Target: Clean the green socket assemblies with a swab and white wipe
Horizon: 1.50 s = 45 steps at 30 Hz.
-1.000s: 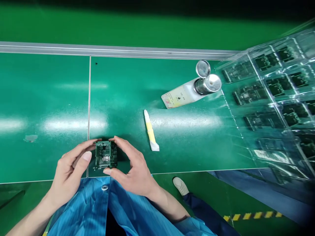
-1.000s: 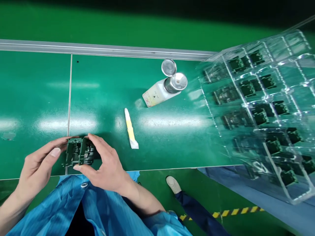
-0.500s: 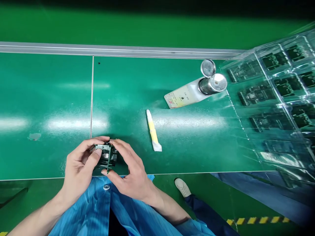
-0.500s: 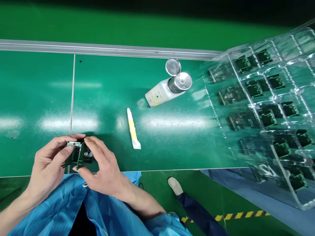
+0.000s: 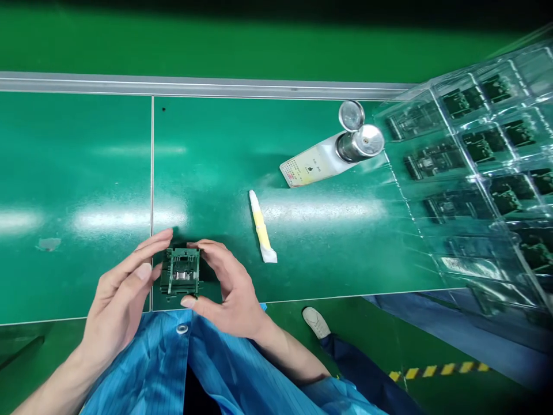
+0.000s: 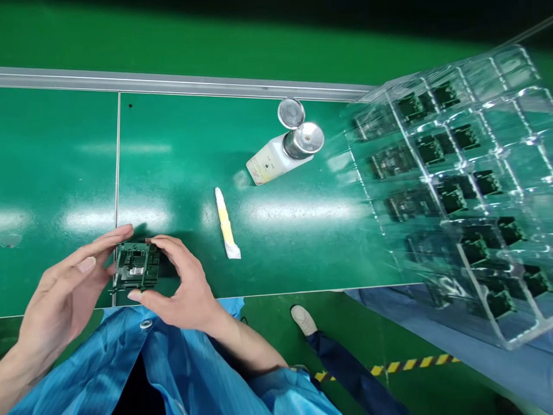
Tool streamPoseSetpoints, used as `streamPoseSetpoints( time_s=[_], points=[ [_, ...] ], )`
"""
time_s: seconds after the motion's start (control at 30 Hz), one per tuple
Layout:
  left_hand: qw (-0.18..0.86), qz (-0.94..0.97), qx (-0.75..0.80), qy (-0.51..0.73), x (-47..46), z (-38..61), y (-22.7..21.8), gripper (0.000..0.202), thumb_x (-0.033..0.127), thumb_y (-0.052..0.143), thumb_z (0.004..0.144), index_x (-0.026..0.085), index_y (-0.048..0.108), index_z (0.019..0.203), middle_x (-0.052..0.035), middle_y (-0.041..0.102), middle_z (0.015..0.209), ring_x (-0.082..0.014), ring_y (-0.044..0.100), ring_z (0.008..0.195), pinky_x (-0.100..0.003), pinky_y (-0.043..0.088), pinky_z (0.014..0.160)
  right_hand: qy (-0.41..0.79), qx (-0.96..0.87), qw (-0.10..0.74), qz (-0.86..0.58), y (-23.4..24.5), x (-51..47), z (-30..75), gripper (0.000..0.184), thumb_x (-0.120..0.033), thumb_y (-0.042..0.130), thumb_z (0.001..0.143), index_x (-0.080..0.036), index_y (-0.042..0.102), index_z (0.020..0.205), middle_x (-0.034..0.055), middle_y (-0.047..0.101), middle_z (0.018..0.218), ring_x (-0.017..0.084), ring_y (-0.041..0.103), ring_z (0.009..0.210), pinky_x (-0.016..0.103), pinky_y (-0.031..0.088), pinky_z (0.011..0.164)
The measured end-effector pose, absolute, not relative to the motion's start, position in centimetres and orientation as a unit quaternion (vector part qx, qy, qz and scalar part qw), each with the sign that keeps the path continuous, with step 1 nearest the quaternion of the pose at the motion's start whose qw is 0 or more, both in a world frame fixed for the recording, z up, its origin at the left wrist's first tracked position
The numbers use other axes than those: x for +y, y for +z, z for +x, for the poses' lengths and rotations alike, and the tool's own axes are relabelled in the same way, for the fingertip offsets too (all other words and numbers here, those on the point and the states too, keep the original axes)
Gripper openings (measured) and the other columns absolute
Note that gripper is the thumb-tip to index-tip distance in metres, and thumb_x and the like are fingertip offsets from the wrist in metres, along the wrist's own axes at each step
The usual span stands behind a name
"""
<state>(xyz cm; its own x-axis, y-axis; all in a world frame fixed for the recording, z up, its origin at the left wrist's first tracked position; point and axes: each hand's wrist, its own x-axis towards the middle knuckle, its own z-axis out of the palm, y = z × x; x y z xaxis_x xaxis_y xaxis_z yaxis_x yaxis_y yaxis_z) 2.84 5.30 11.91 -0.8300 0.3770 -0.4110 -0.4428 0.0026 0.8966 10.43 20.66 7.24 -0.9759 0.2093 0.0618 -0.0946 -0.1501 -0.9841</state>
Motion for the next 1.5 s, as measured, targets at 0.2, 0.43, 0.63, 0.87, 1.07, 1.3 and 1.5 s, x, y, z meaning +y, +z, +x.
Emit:
streamPoseSetpoints(
  time_s=[0.2, 0.43, 0.63, 0.87, 1.07, 1.3, 1.5],
  points=[
    [0.269, 0.082, 0.738, 0.613, 4.1, 4.4, 12.6, 0.047, 0.022, 0.065, 0.085, 0.027, 0.057, 0.132, -0.0053, 0.052, 0.142, -0.0243, 0.045, 0.135, -0.027, 0.046, 0.107, 0.808, -0.585, 0.071, -0.017, 7.4, 21.3, 10.1, 0.057, -0.035, 0.074, 0.084, -0.023, 0.045, 0.132, 0.0123, 0.051, 0.137, 0.022, 0.049, 0.13, 0.04, 0.037, 0.114],
    [0.235, 0.161, 0.767, 0.575, 4.2, 4.8, 12.5, 0.055, 0.017, 0.061, 0.087, 0.029, 0.049, 0.139, -0.0035, 0.047, 0.147, -0.0221, 0.04, 0.139, -0.026, 0.039, 0.112, 0.822, -0.565, 0.066, -0.007, 7.3, 21.3, 10.1, 0.059, -0.035, 0.075, 0.084, -0.025, 0.043, 0.133, 0.0118, 0.049, 0.14, 0.022, 0.048, 0.131, 0.042, 0.038, 0.113],
    [0.266, 0.169, 0.745, 0.588, 3.8, 4.5, 11.9, 0.062, 0.016, 0.064, 0.085, 0.03, 0.044, 0.143, -0.0054, 0.044, 0.149, -0.0228, 0.043, 0.137, -0.025, 0.04, 0.109, 0.758, -0.647, 0.073, -0.037, 8.0, 21.4, 10.2, 0.062, -0.05, 0.073, 0.083, -0.022, 0.046, 0.132, 0.0128, 0.055, 0.131, 0.023, 0.056, 0.122, 0.04, 0.048, 0.105],
    [0.28, 0.205, 0.727, 0.593, 3.5, 4.3, 11.5, 0.067, 0.011, 0.063, 0.086, 0.033, 0.039, 0.144, -0.0027, 0.039, 0.152, -0.0201, 0.042, 0.137, -0.023, 0.036, 0.111, 0.684, -0.719, 0.125, 0.003, 8.8, 21.7, 10.5, 0.058, -0.034, 0.073, 0.085, -0.024, 0.044, 0.135, 0.0123, 0.055, 0.13, 0.022, 0.053, 0.123, 0.039, 0.046, 0.104],
    [0.271, 0.215, 0.722, 0.599, 3.7, 4.2, 11.3, 0.068, 0.008, 0.064, 0.084, 0.032, 0.04, 0.144, -0.0034, 0.041, 0.151, -0.0207, 0.042, 0.137, -0.024, 0.036, 0.112, 0.678, -0.726, 0.117, 0.006, 8.9, 21.9, 10.6, 0.061, -0.023, 0.073, 0.082, -0.025, 0.043, 0.135, 0.0119, 0.054, 0.132, 0.023, 0.053, 0.122, 0.042, 0.046, 0.105],
    [0.275, 0.226, 0.71, 0.608, 3.7, 3.9, 11.0, 0.068, 0.007, 0.064, 0.084, 0.032, 0.04, 0.143, -0.0014, 0.041, 0.151, -0.0195, 0.04, 0.138, -0.026, 0.035, 0.114, 0.673, -0.729, 0.124, 0.017, 8.8, 21.9, 10.7, 0.06, -0.021, 0.071, 0.084, -0.026, 0.042, 0.136, 0.0112, 0.054, 0.133, 0.023, 0.052, 0.124, 0.043, 0.046, 0.106],
    [0.284, 0.205, 0.707, 0.615, 3.8, 3.8, 11.0, 0.064, 0.008, 0.067, 0.083, 0.031, 0.046, 0.138, -0.0029, 0.049, 0.145, -0.0176, 0.046, 0.134, -0.024, 0.038, 0.111, 0.677, -0.727, 0.114, 0.018, 8.9, 22.0, 10.6, 0.061, -0.024, 0.073, 0.084, -0.024, 0.042, 0.136, 0.0122, 0.053, 0.133, 0.022, 0.051, 0.124, 0.04, 0.045, 0.107]
  ],
)
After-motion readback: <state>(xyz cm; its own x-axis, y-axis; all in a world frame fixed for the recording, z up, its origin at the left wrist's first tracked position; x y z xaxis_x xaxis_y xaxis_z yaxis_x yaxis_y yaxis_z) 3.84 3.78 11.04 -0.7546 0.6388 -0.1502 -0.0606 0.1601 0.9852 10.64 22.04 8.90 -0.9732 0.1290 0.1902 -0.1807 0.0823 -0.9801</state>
